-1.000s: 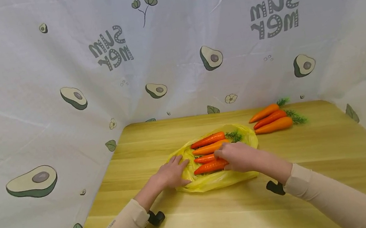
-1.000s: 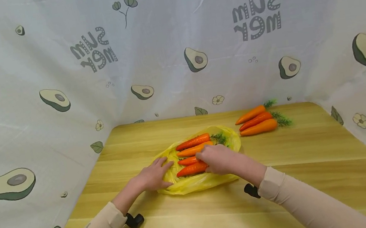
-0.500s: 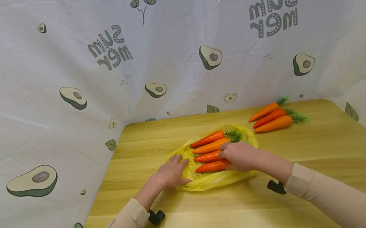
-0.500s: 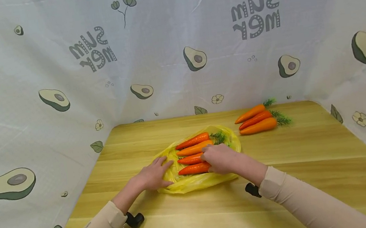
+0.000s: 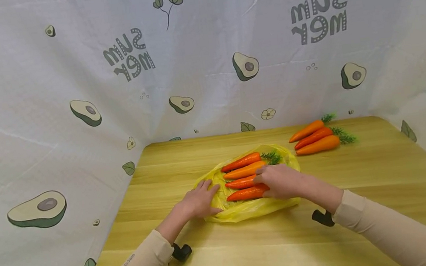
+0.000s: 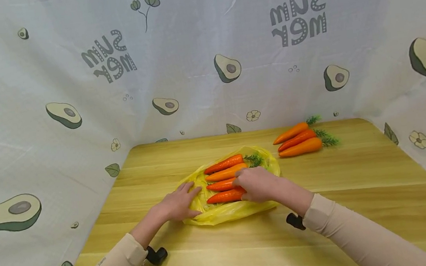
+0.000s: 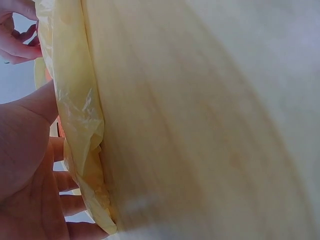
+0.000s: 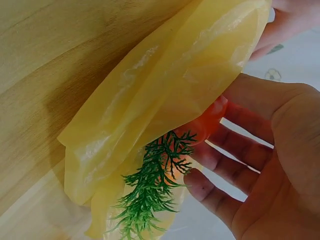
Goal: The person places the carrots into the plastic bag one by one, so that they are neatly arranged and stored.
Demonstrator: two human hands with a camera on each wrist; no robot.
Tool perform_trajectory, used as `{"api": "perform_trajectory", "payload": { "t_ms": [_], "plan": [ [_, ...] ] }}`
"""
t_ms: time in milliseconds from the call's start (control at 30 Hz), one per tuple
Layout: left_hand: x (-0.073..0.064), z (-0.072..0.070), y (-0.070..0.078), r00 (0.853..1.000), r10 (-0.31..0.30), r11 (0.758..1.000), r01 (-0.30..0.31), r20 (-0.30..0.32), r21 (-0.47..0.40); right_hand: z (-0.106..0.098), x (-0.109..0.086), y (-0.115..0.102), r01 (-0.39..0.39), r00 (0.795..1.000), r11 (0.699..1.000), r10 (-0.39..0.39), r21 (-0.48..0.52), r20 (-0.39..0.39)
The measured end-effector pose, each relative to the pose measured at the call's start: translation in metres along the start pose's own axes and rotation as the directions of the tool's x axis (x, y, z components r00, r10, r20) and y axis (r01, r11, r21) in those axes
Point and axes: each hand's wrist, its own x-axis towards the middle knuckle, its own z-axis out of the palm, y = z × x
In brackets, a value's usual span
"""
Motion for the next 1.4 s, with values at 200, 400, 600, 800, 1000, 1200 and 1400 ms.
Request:
{"api": "perform_trajectory", "payload": {
  "t_ms": [200, 400, 600, 800, 1000, 1200, 1400],
  "plan": [
    [0.000, -0.003, 0.000, 1.000, -0.001, 1.000, 0.001, 0.001, 0.000, -0.005, -0.002, 0.003, 0.002, 1.000, 0.999, -0.001, 0.046, -0.019],
    [-0.002, -0.003, 0.000, 1.000, 0.001, 1.000, -0.001, 0.008, -0.006, -0.012, -0.008, 0.015, -0.033, 0.998, 0.997, 0.036, 0.067, -0.049],
    [-0.002, -0.002, -0.001, 1.000, 0.004, 1.000, -0.004, 0.005, -0.003, -0.018, -0.017, 0.032, -0.073, 0.991, 0.996, 0.078, 0.055, -0.107],
    [-0.001, -0.002, -0.001, 1.000, 0.006, 1.000, -0.006, 0.003, -0.006, -0.027, -0.024, 0.049, -0.112, 0.981, 0.991, 0.121, 0.073, -0.148],
    [-0.001, -0.003, 0.000, 1.000, 0.011, 1.000, -0.011, 0.003, -0.011, -0.033, -0.034, 0.070, -0.186, 0.969, 0.975, 0.203, 0.122, -0.144],
    [0.000, -0.003, 0.000, 1.000, 0.011, 1.000, -0.011, 0.013, -0.011, -0.034, -0.045, 0.092, -0.228, 0.958, 0.963, 0.249, 0.145, -0.144],
    [0.000, -0.003, -0.001, 1.000, 0.011, 1.000, -0.011, 0.016, -0.025, -0.038, -0.052, 0.111, -0.251, 0.950, 0.957, 0.272, 0.146, -0.150]
  ]
}}
